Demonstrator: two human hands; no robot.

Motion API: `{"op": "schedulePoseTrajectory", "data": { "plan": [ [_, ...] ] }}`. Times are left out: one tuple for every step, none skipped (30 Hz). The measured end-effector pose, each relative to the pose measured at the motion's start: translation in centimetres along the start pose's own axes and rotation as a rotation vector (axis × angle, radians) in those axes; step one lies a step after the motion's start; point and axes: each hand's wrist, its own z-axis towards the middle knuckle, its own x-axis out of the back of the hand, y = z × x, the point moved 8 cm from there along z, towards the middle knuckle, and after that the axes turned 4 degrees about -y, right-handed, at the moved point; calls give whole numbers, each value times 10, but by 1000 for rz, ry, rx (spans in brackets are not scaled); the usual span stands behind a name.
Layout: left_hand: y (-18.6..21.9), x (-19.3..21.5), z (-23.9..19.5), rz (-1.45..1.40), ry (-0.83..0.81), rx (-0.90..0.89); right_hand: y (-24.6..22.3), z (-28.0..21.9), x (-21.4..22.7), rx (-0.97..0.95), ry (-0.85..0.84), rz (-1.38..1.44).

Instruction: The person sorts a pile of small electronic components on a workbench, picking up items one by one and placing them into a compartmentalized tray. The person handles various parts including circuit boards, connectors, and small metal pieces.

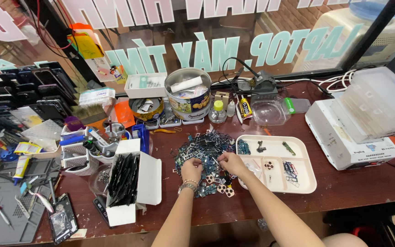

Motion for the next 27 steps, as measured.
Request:
{"op": "schedulePoseTrajectory", "data": {
  "plan": [
    [9,-2,-4,9,-61,-17,0,-1,-5,16,9,8],
    [17,-4,-8,78,-104,7,1,-3,-9,5,3,27],
    [24,-6,-11,146,-147,30,1,-6,-11,-7,-3,46],
    [30,-9,-15,213,-190,51,0,-10,-10,-17,-6,63],
    [40,-9,-19,279,-164,17,0,-13,-8,-36,-7,49],
    [49,-11,-23,345,-140,-17,-1,-17,-5,-58,-8,36],
    [56,-11,-25,411,-116,-51,-1,-22,-1,-80,-9,23],
    [60,-11,-26,434,-107,-79,-3,-26,3,-84,-12,13],
    [63,-12,-27,456,-96,-107,-4,-30,7,-88,-16,2],
    [65,-15,-27,478,-88,-137,-4,-33,11,-92,-18,-7],
    [67,-16,-27,485,-77,-183,-3,-36,14,-96,-19,-4],
    [67,-14,-26,493,-65,-227,-2,-37,15,-98,-23,0],
    [67,-12,-25,500,-52,-271,-1,-38,16,-100,-28,4],
    [62,-14,-21,486,-95,-247,-1,-38,15,-91,-27,-1],
    [57,-15,-18,471,-138,-223,-1,-37,15,-82,-27,-7],
    [51,-16,-17,457,-181,-196,0,-37,12,-74,-31,-11],
    [48,-15,-17,452,-171,-196,4,-37,8,-101,-41,4],
    [47,-13,-16,445,-160,-197,6,-35,5,-127,-51,18],
    [46,-11,-16,439,-148,-198,8,-34,2,-153,-61,32],
    [44,-10,-15,423,-145,-182,7,-32,0,-136,-68,39],
    [43,-8,-14,407,-142,-167,5,-31,-3,-119,-75,46],
    [42,-5,-13,390,-139,-151,2,-29,-4,-102,-82,52],
    [40,-1,-12,346,-128,-100,0,-29,-4,-101,-85,51],
    [36,4,-12,303,-118,-48,-2,-29,-5,-101,-89,49],
    [34,9,-12,259,-108,4,-5,-29,-5,-100,-94,48],
    [41,19,-11,295,-33,-37,-6,-30,-4,-129,-92,23],
    [47,28,-13,331,42,-78,-6,-32,-1,-157,-90,-3]
  ]
}}
